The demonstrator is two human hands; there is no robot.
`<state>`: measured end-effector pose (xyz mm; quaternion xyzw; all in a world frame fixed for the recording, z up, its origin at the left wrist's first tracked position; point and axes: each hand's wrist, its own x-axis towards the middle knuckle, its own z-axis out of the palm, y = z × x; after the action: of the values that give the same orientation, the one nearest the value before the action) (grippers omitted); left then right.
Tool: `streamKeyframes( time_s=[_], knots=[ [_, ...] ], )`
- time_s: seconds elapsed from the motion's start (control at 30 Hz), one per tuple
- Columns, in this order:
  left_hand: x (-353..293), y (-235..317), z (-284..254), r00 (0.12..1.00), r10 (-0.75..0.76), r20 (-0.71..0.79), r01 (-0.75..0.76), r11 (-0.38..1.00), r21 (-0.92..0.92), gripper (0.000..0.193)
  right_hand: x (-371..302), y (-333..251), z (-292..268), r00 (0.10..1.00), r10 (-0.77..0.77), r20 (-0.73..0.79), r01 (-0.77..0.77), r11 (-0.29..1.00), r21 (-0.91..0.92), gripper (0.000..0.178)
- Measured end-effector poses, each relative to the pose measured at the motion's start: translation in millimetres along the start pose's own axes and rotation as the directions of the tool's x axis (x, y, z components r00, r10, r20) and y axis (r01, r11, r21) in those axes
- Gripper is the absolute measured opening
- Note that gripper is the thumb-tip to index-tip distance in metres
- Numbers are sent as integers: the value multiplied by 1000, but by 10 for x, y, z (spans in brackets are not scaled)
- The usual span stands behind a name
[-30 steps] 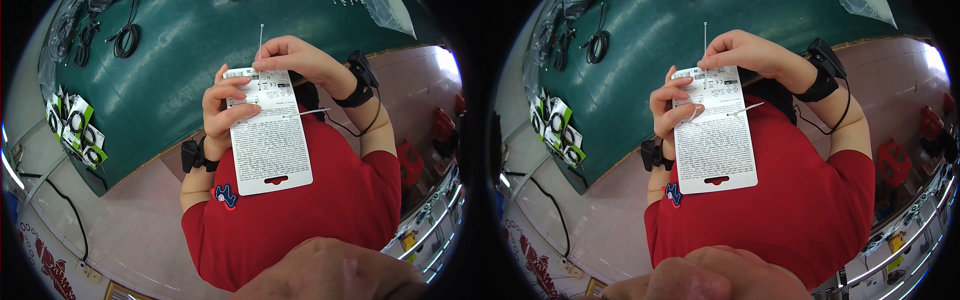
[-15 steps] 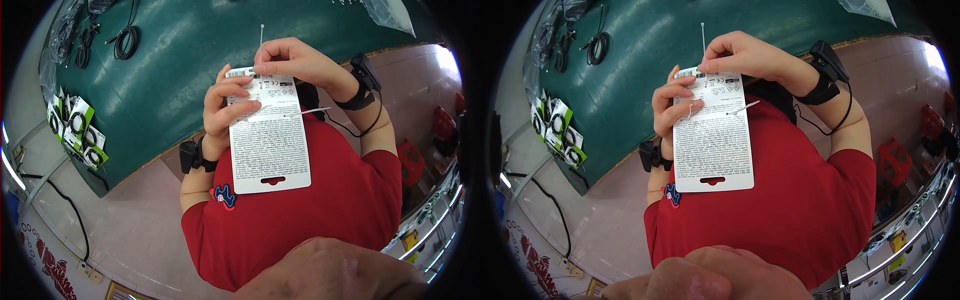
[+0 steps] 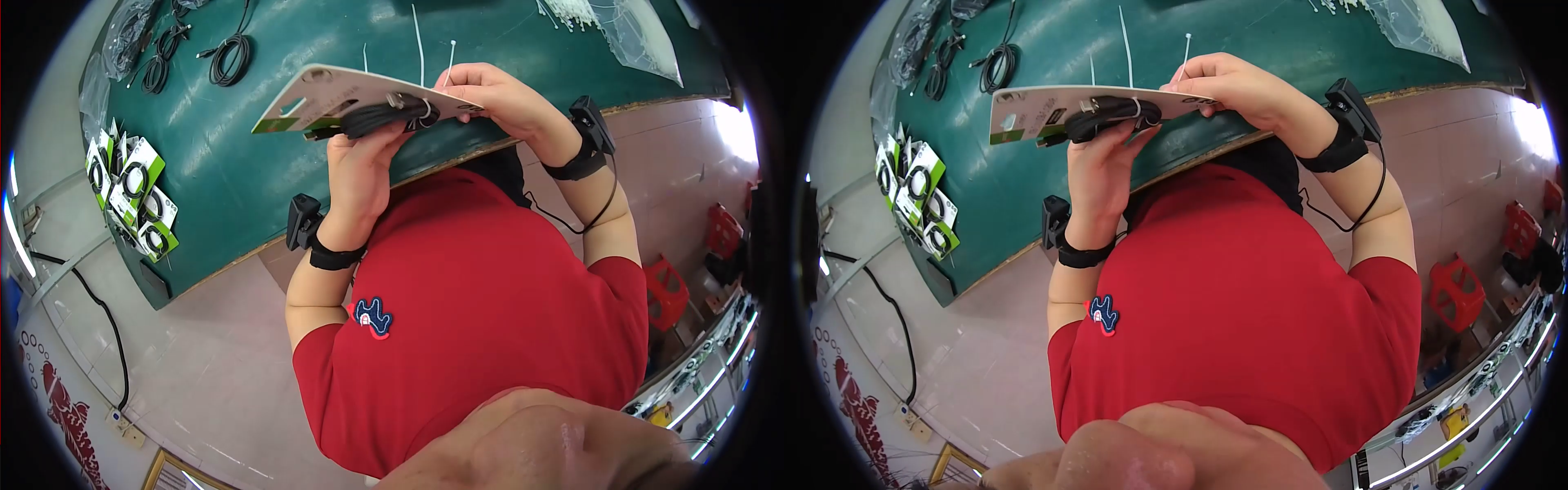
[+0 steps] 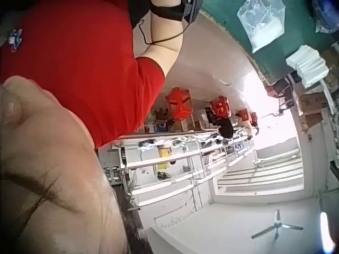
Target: Packaging USB cables into retail display cards on an assembly line.
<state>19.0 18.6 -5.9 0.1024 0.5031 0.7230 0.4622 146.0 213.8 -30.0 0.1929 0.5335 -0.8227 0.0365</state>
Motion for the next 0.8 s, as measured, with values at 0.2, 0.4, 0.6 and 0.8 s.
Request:
streamKeyframes(
  time_s=[0.2, 0.4, 0.6, 0.8],
  knots=[
    [4, 97, 54, 991, -121, 54, 127, 984, -127, 22, -38, 59, -36, 997, 64, 40, -71, 980, 188, 19],
    [16, 128, 59, 989, -132, 64, 139, 983, -117, 22, -34, 149, -51, 988, 11, 152, -62, 940, 335, 20],
    [21, 93, 7, 988, -125, 95, 133, 988, -77, 22, -88, 261, 59, 994, 72, 78, -99, 898, 429, 27],
    [28, -3, -24, 999, 10, 51, -11, 1000, 18, 22, -138, 254, 209, 987, 157, -21, -127, 863, 489, 28]
  ],
)
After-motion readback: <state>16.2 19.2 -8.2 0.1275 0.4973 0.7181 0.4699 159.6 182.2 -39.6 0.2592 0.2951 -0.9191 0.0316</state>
